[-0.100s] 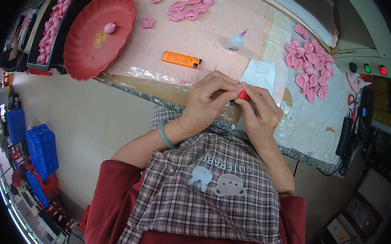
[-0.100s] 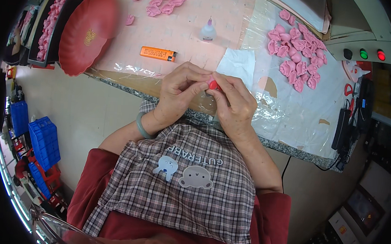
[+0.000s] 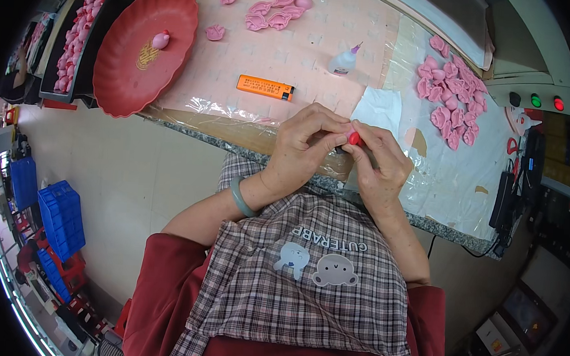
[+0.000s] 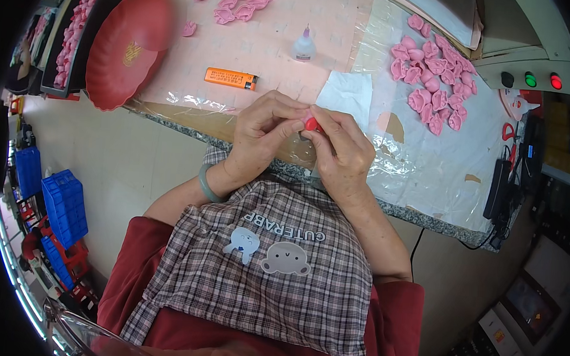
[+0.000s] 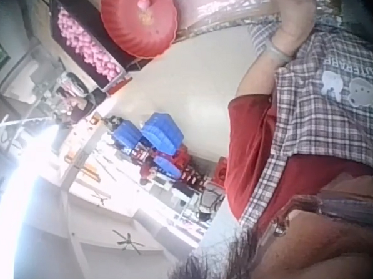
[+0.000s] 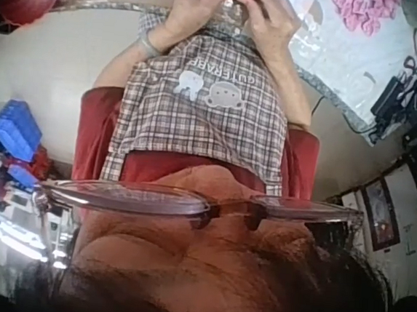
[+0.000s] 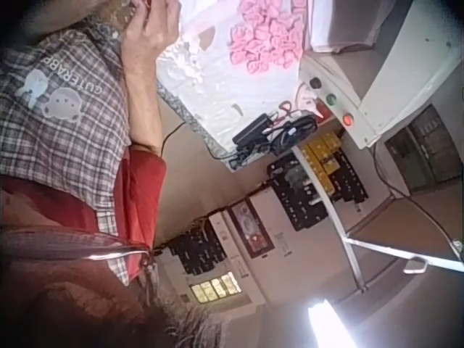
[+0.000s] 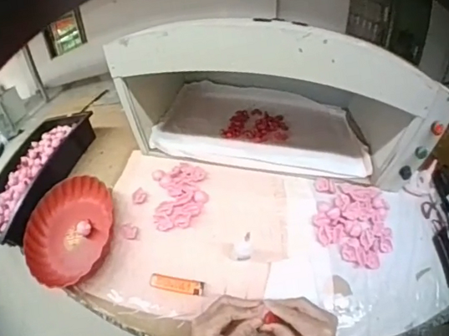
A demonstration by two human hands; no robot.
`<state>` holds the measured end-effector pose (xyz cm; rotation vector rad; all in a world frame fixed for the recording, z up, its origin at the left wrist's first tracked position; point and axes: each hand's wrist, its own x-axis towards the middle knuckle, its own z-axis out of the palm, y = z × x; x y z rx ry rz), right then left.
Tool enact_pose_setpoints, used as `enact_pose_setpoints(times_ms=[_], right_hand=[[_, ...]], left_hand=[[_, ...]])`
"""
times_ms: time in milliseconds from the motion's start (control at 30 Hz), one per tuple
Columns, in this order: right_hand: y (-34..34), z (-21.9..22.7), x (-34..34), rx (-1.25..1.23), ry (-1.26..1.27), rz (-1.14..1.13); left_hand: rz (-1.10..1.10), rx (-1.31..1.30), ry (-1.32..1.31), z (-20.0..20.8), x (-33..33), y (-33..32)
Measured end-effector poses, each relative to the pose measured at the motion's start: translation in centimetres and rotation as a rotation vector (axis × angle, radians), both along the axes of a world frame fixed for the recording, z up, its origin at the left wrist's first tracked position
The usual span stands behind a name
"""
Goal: Gluing together small pink and red plastic components to assemble toy parts at a factory workbench.
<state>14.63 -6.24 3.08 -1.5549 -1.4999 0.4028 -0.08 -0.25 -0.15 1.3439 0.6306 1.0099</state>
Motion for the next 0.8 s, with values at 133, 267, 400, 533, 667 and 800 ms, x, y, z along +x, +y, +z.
enact_pose_setpoints(times_ms=[133, 267, 400, 533, 667, 800], right_hand=[[0.05, 0.01, 0.04, 0.006, -0.013, 0.008], [0.04, 0.04, 0.05, 0.004, -0.010, 0.011], [0.03, 0.11, 0.05, -0.005, -0.007, 0.010], [0.02, 0.06, 0.07, -0.009, -0.003, 0.010], [0.03, 0.01, 0.11, -0.008, -0.001, 0.010], [0.09, 0.05, 0.05, -0.007, -0.004, 0.015]], left_hand=[[0.003, 0.007, 0.019, 0.04, -0.05, 0.01], [0.003, 0.003, 0.019, -0.01, -0.04, 0.01], [0.002, 0.008, 0.016, 0.05, -0.04, 0.03], [-0.002, 0.002, 0.021, -0.04, -0.03, 0.04], [0.034, 0.007, -0.004, 0.03, 0.32, 0.03], [0.074, -0.006, -0.023, -0.06, 0.39, -0.05]])
